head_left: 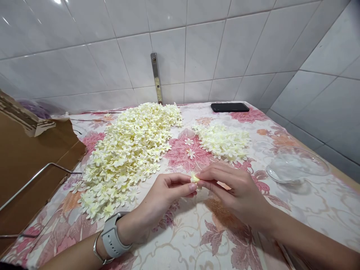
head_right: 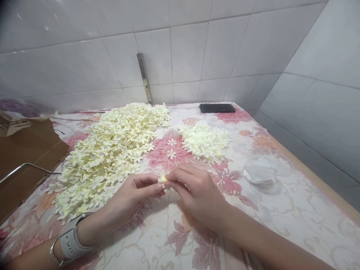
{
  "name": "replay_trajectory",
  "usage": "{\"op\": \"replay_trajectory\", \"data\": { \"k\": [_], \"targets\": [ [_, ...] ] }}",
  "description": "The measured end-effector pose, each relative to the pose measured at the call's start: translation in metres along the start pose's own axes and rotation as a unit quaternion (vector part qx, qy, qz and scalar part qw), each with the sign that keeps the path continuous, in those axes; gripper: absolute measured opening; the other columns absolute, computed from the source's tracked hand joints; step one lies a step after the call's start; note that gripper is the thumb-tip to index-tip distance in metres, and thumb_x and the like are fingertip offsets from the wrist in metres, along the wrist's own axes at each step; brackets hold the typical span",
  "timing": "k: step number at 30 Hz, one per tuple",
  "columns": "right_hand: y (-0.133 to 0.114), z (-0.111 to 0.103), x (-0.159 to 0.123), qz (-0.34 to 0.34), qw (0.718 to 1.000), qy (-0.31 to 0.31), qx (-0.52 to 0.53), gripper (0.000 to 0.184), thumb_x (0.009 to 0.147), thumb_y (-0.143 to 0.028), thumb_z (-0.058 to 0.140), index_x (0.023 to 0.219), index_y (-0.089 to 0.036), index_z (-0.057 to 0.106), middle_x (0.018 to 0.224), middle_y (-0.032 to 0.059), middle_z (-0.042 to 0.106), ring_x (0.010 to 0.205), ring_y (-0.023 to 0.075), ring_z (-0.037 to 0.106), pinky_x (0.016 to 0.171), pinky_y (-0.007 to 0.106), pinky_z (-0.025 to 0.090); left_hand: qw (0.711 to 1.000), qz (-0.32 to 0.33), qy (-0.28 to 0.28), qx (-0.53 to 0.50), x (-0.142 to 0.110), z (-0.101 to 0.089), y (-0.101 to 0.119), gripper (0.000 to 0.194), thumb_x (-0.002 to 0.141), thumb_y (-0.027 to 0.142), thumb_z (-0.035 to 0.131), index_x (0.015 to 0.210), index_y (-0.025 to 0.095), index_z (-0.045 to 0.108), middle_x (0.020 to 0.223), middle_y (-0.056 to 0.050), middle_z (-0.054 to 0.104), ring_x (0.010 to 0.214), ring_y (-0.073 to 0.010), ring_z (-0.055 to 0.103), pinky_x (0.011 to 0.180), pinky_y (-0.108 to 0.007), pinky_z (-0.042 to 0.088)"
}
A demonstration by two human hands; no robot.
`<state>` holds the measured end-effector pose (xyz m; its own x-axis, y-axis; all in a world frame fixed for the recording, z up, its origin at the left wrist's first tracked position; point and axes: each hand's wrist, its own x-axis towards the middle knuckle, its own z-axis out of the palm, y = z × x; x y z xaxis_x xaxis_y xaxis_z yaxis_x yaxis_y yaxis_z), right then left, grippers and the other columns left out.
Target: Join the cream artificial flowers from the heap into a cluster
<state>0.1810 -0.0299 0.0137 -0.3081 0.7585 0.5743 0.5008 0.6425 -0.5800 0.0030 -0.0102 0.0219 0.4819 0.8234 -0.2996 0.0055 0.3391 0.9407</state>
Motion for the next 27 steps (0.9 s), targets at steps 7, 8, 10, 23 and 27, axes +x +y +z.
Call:
{"op": "replay_trajectory", "data": {
  "k": [7, 8, 10, 23, 27],
  "targets": [
    [-0.008, -0.002, 0.0, 0.078, 0.996, 0.027, 0.044, 0.013, 0.08, -0.011, 0.061, 0.075, -0.02, 0.069, 0.069, 0.0012, 0.073, 0.061, 0.016, 0.065, 0.058, 0.027, 0.048, 1.0, -0.007, 0.001, -0.009, 0.0, 0.001, -0.003, 0.01, 0.072, 0.025, 0.072, 0.076, 0.016, 0.074, 0.072, -0.002, 0.065, 0.069, -0.0118, 0.055, 0.066, -0.02, 0.04],
    [-0.008, -0.002, 0.0, 0.09, 0.994, 0.028, 0.049, 0.014, 0.08, -0.012, 0.061, 0.074, -0.021, 0.07, 0.07, 0.0009, 0.073, 0.061, 0.0163, 0.065, 0.058, 0.027, 0.049, 1.0, -0.01, 0.001, -0.016, 0.0, 0.001, -0.003, 0.011, 0.072, 0.025, 0.072, 0.076, 0.016, 0.074, 0.072, -0.002, 0.065, 0.069, -0.0118, 0.055, 0.066, -0.02, 0.04],
    [-0.009, -0.002, 0.0, 0.112, 0.992, 0.031, 0.057, 0.015, 0.079, -0.013, 0.061, 0.074, -0.022, 0.071, 0.07, 0.0004, 0.074, 0.061, 0.0168, 0.067, 0.056, 0.027, 0.05, 0.999, -0.018, 0.002, -0.026, 0.0, 0.002, -0.002, 0.011, 0.071, 0.025, 0.072, 0.076, 0.015, 0.074, 0.072, -0.002, 0.065, 0.069, -0.0118, 0.055, 0.066, -0.02, 0.04],
    [-0.012, 0.001, -0.002, 0.147, 0.988, 0.036, 0.041, 0.015, 0.08, -0.014, 0.06, 0.069, -0.02, 0.067, 0.062, -0.0011, 0.068, 0.056, 0.0142, 0.06, 0.053, 0.025, 0.045, 0.997, -0.029, -0.015, -0.073, -0.001, 0.002, -0.001, 0.011, 0.074, 0.024, 0.071, 0.071, 0.014, 0.072, 0.068, -0.001, 0.065, 0.066, -0.0093, 0.057, 0.065, -0.017, 0.042],
    [-0.011, -0.003, 0.001, 0.148, 0.988, 0.021, 0.03, 0.014, 0.082, -0.017, 0.058, 0.071, -0.021, 0.067, 0.064, -0.0002, 0.069, 0.057, 0.0154, 0.062, 0.052, 0.026, 0.048, 0.995, -0.032, -0.005, -0.095, 0.002, 0.001, -0.003, 0.009, 0.072, 0.022, 0.071, 0.069, 0.014, 0.071, 0.067, -0.001, 0.065, 0.067, -0.0101, 0.059, 0.067, -0.018, 0.045]
  ]
}}
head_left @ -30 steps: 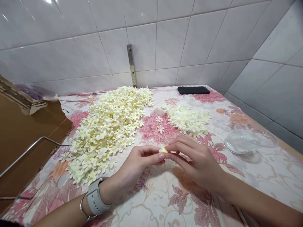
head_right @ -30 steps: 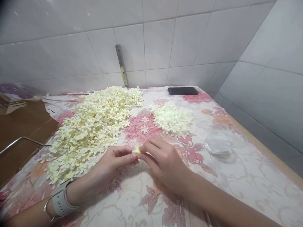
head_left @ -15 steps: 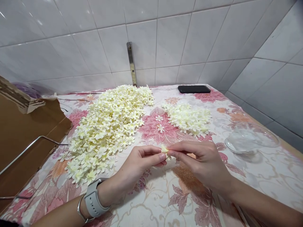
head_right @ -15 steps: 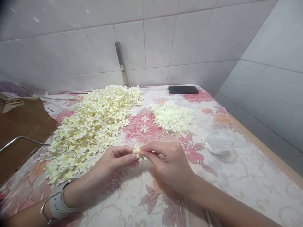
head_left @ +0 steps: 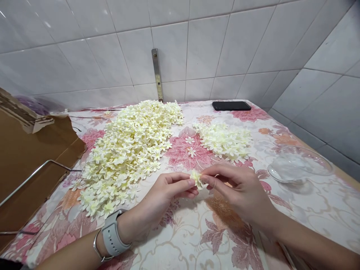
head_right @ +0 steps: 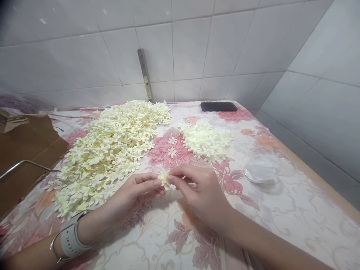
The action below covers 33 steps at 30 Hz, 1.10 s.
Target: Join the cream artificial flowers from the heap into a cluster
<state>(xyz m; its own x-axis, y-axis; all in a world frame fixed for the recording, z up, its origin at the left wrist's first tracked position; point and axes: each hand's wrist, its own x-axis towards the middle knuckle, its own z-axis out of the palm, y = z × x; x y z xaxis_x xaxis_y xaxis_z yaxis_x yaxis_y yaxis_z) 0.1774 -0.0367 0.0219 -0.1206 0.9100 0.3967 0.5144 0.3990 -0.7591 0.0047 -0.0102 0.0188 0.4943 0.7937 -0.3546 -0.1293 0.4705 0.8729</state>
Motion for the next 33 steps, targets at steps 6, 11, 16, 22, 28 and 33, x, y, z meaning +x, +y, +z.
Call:
{"op": "replay_trajectory", "data": {
  "k": [6, 11, 16, 22, 28, 33],
  "targets": [
    [0.019, -0.015, 0.017, -0.158, 0.95, 0.131, -0.234, 0.024, 0.088, -0.012, 0.046, 0.099, -0.019, 0.065, 0.099, 0.0121, 0.07, 0.094, 0.0278, 0.064, 0.083, 0.045, 0.05, 1.0, 0.0, 0.022, -0.007, 0.002, -0.003, -0.003, 0.011, 0.072, 0.024, 0.071, 0.067, 0.015, 0.07, 0.07, -0.001, 0.066, 0.068, -0.0107, 0.06, 0.07, -0.02, 0.046],
    [0.016, -0.007, 0.013, -0.237, 0.954, 0.011, -0.185, 0.011, 0.085, -0.019, 0.056, 0.092, -0.016, 0.064, 0.119, 0.0178, 0.059, 0.116, 0.0316, 0.05, 0.092, 0.05, 0.045, 1.0, -0.001, 0.006, -0.006, 0.001, -0.001, -0.003, 0.008, 0.071, 0.022, 0.071, 0.069, 0.014, 0.072, 0.071, -0.002, 0.067, 0.069, -0.0118, 0.059, 0.074, -0.023, 0.044],
    [0.01, 0.004, 0.003, -0.178, 0.98, 0.004, -0.088, 0.013, 0.084, -0.01, 0.053, 0.078, -0.019, 0.061, 0.106, 0.0123, 0.065, 0.113, 0.0276, 0.051, 0.09, 0.046, 0.046, 1.0, 0.003, -0.01, 0.004, -0.001, 0.001, -0.002, 0.008, 0.071, 0.02, 0.071, 0.074, 0.014, 0.074, 0.071, -0.002, 0.066, 0.069, -0.0106, 0.056, 0.071, -0.02, 0.041],
    [0.008, 0.005, -0.001, -0.131, 0.99, 0.014, -0.04, 0.02, 0.085, -0.007, 0.049, 0.075, -0.022, 0.059, 0.104, 0.008, 0.066, 0.117, 0.0275, 0.047, 0.093, 0.049, 0.042, 0.999, -0.028, -0.015, -0.003, -0.004, 0.004, 0.0, 0.005, 0.071, 0.02, 0.072, 0.07, 0.015, 0.072, 0.068, 0.0, 0.064, 0.066, -0.0101, 0.056, 0.068, -0.02, 0.04],
    [0.009, 0.002, 0.003, -0.084, 0.995, 0.048, 0.007, 0.015, 0.081, -0.015, 0.061, 0.068, -0.023, 0.06, 0.092, 0.005, 0.066, 0.101, 0.0253, 0.056, 0.085, 0.043, 0.047, 0.998, -0.054, 0.005, -0.033, -0.006, 0.007, 0.001, 0.004, 0.069, 0.018, 0.072, 0.067, 0.014, 0.071, 0.067, 0.0, 0.065, 0.066, -0.0107, 0.058, 0.068, -0.021, 0.042],
    [0.024, -0.017, 0.021, -0.129, 0.953, 0.155, -0.225, 0.014, 0.085, -0.015, 0.055, 0.092, -0.02, 0.066, 0.111, 0.0139, 0.064, 0.115, 0.0346, 0.049, 0.093, 0.057, 0.037, 0.997, -0.045, 0.028, -0.054, 0.0, 0.003, -0.002, 0.009, 0.069, 0.019, 0.072, 0.062, 0.015, 0.068, 0.068, 0.0, 0.065, 0.07, -0.0113, 0.059, 0.075, -0.022, 0.044]
  ]
}}
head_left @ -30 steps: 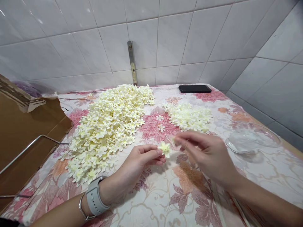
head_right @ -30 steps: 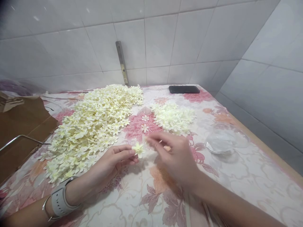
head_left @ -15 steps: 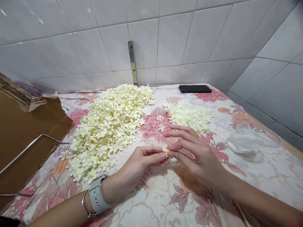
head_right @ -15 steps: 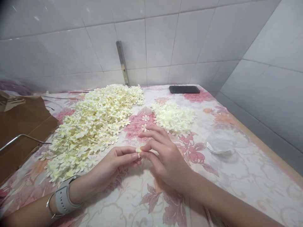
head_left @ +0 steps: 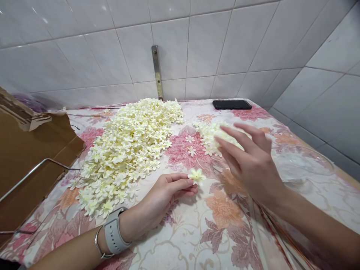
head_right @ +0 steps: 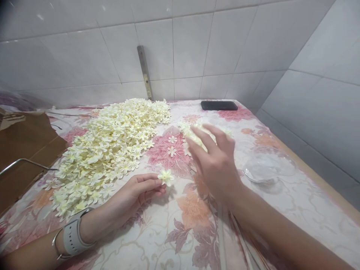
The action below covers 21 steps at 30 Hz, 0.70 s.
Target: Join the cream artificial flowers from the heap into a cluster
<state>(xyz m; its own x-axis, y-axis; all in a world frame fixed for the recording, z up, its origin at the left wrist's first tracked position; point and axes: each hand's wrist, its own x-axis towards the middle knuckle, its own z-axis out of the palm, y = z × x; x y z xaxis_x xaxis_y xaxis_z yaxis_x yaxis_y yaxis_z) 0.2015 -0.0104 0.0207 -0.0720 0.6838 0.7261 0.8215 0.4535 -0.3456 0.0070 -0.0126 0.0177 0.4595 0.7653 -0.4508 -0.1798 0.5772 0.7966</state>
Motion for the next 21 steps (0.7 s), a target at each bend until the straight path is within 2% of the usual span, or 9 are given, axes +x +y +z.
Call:
{"op": "replay_trajectory", "data": {
  "k": [2, 6, 9, 15, 18, 21],
  "targets": [
    [0.004, -0.001, 0.003, -0.041, 0.998, -0.032, -0.044, 0.018, 0.087, -0.016, 0.053, 0.102, -0.016, 0.064, 0.121, 0.0185, 0.059, 0.121, 0.0371, 0.043, 0.095, 0.06, 0.034, 1.0, 0.003, 0.0, -0.004, 0.002, -0.001, -0.001, 0.011, 0.068, 0.019, 0.072, 0.06, 0.015, 0.067, 0.068, 0.0, 0.064, 0.071, -0.0119, 0.059, 0.077, -0.023, 0.044],
    [-0.005, 0.001, -0.003, -0.118, 0.98, -0.143, 0.07, 0.008, 0.085, -0.02, 0.057, 0.088, -0.018, 0.064, 0.117, 0.0148, 0.061, 0.119, 0.0316, 0.045, 0.095, 0.051, 0.04, 1.0, 0.01, -0.008, 0.004, 0.0, 0.0, -0.001, 0.007, 0.071, 0.019, 0.069, 0.066, 0.014, 0.07, 0.075, -0.002, 0.066, 0.073, -0.0125, 0.058, 0.078, -0.024, 0.043],
    [-0.014, 0.005, -0.009, -0.128, 0.975, -0.141, 0.113, 0.008, 0.084, -0.015, 0.057, 0.082, -0.019, 0.063, 0.11, 0.0131, 0.063, 0.115, 0.0298, 0.048, 0.093, 0.051, 0.042, 1.0, 0.017, -0.008, 0.022, -0.003, 0.002, -0.001, 0.006, 0.073, 0.018, 0.067, 0.074, 0.013, 0.071, 0.077, -0.003, 0.065, 0.072, -0.0112, 0.057, 0.074, -0.021, 0.043],
    [-0.019, 0.001, -0.01, -0.079, 0.973, -0.114, 0.185, 0.019, 0.081, -0.006, 0.056, 0.073, -0.021, 0.065, 0.103, 0.0089, 0.067, 0.114, 0.0284, 0.048, 0.09, 0.047, 0.044, 1.0, 0.017, -0.016, 0.014, -0.007, 0.004, 0.002, 0.006, 0.07, 0.018, 0.071, 0.068, 0.013, 0.07, 0.068, 0.0, 0.063, 0.067, -0.0094, 0.057, 0.066, -0.018, 0.042],
    [-0.018, -0.002, -0.007, -0.009, 0.971, -0.099, 0.216, 0.015, 0.082, -0.013, 0.06, 0.073, -0.023, 0.067, 0.099, 0.0068, 0.068, 0.109, 0.027, 0.053, 0.088, 0.045, 0.046, 1.0, 0.012, -0.019, 0.015, -0.006, 0.004, 0.002, 0.006, 0.07, 0.017, 0.072, 0.067, 0.012, 0.069, 0.067, 0.0, 0.063, 0.067, -0.0095, 0.059, 0.069, -0.018, 0.044],
    [-0.009, -0.003, -0.002, 0.065, 0.979, -0.032, 0.189, 0.01, 0.082, -0.016, 0.062, 0.079, -0.023, 0.068, 0.097, 0.0077, 0.069, 0.1, 0.0258, 0.057, 0.086, 0.044, 0.046, 1.0, 0.015, -0.011, 0.005, -0.005, 0.003, 0.002, 0.007, 0.07, 0.016, 0.071, 0.064, 0.013, 0.068, 0.069, 0.0, 0.064, 0.069, -0.0096, 0.06, 0.071, -0.018, 0.044]
  ]
}}
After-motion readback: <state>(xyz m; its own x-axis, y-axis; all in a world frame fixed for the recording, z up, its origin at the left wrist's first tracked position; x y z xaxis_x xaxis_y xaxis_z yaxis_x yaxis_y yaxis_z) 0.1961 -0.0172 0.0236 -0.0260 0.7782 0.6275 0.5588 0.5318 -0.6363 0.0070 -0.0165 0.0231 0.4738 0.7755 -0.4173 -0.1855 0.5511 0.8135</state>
